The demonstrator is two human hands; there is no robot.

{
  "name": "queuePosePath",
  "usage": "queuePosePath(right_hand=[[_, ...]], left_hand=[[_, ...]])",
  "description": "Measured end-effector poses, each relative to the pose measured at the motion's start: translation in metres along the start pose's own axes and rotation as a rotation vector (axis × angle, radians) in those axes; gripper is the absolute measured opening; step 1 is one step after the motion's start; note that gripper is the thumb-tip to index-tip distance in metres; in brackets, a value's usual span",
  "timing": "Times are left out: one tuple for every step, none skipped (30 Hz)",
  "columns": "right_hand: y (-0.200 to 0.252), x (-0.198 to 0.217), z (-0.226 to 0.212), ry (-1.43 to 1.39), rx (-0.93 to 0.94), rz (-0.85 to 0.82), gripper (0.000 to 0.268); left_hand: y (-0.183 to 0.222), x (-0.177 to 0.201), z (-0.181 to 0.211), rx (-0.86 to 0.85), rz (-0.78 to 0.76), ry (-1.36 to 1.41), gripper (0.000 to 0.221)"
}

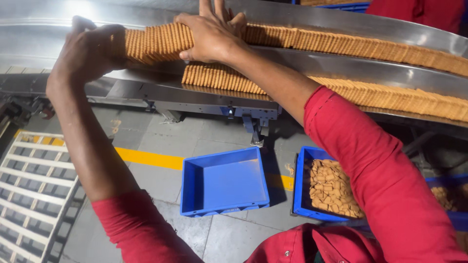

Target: The person picks up stacks of biscuits from a blue crate and arranges them into rows on a conveyor belt, then reverses the action by picking up stacks from the belt and placing them into the crate.

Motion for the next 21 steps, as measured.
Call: queuePosePath(right_hand=[[-0.003, -0.003, -0.004, 0.027, 0.002, -0.014, 0.079], [-0.005, -0.006, -0.007, 0.051, 0.005, -0.025, 0.079], [-0.006, -0.008, -0.010, 0.075, 0.007, -0.035, 0.080], [-0.007, -0.009, -0.016, 0.093, 0.039, -0.013, 0.081], [-0.008, -0.010, -0.023, 0.111, 0.072, 0.010, 0.081], [-0.008, -0.012, -0.028, 0.130, 0.095, 0.031, 0.082], [-0.008, -0.015, -0.033, 0.131, 0.109, 0.022, 0.080], [-0.008, -0.017, -0.038, 0.135, 0.124, 0.016, 0.078], [-0.009, -0.020, -0.042, 0.138, 0.140, 0.010, 0.076], [-0.010, -0.022, -0.048, 0.151, 0.162, 0.034, 0.072], [-0.010, -0.025, -0.053, 0.164, 0.184, 0.059, 0.068], [-0.011, -0.028, -0.059, 0.178, 0.207, 0.083, 0.065], [-0.011, -0.033, -0.063, 0.181, 0.200, 0.053, 0.062], [-0.012, -0.036, -0.065, 0.187, 0.191, 0.025, 0.059], [-0.013, -0.040, -0.066, 0.193, 0.182, -0.003, 0.056], [-0.014, -0.040, -0.069, 0.201, 0.220, 0.059, 0.055], [-0.014, -0.041, -0.071, 0.210, 0.258, 0.121, 0.054], [-0.014, -0.043, -0.075, 0.216, 0.301, 0.180, 0.053], [-0.015, -0.047, -0.077, 0.244, 0.313, 0.177, 0.054], [-0.014, -0.052, -0.079, 0.273, 0.326, 0.171, 0.056], [-0.015, -0.057, -0.080, 0.303, 0.339, 0.166, 0.058]], left_hand=[[0.000, 0.001, -0.002, -0.001, 0.004, 0.024, 0.064], [0.001, 0.004, -0.004, -0.004, 0.008, 0.043, 0.070], [0.003, 0.006, -0.003, -0.023, 0.041, 0.055, 0.069], [0.005, 0.011, -0.003, -0.046, 0.072, 0.065, 0.068], [0.009, 0.016, -0.005, -0.069, 0.103, 0.075, 0.067], [0.011, 0.018, -0.007, -0.077, 0.109, 0.098, 0.066], [0.014, 0.019, -0.011, -0.086, 0.116, 0.121, 0.066], [0.016, 0.020, -0.014, -0.094, 0.126, 0.143, 0.067], [0.018, 0.021, -0.021, -0.072, 0.126, 0.156, 0.062], [0.022, 0.021, -0.028, -0.052, 0.126, 0.168, 0.058], [0.026, 0.020, -0.036, -0.032, 0.125, 0.180, 0.053], [0.029, 0.019, -0.044, -0.028, 0.130, 0.177, 0.049], [0.032, 0.018, -0.052, -0.023, 0.134, 0.175, 0.044], [0.030, 0.017, -0.059, -0.022, 0.140, 0.174, 0.040], [0.029, 0.015, -0.063, -0.049, 0.124, 0.152, 0.032], [0.027, 0.012, -0.067, -0.078, 0.109, 0.131, 0.025], [0.024, 0.010, -0.070, -0.107, 0.094, 0.110, 0.018], [0.025, 0.008, -0.074, -0.096, 0.096, 0.137, 0.023], [0.026, 0.007, -0.077, -0.085, 0.098, 0.164, 0.029], [0.029, 0.005, -0.079, -0.072, 0.101, 0.195, 0.035], [0.032, 0.003, -0.082, -0.014, 0.112, 0.220, 0.035]])
Point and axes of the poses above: each hand's wrist, its own y-axis away from the middle knuckle, its own x-axis out of the back of the hand, z = x × y, the point moved 4 cm from there along -y, towards the middle knuckle
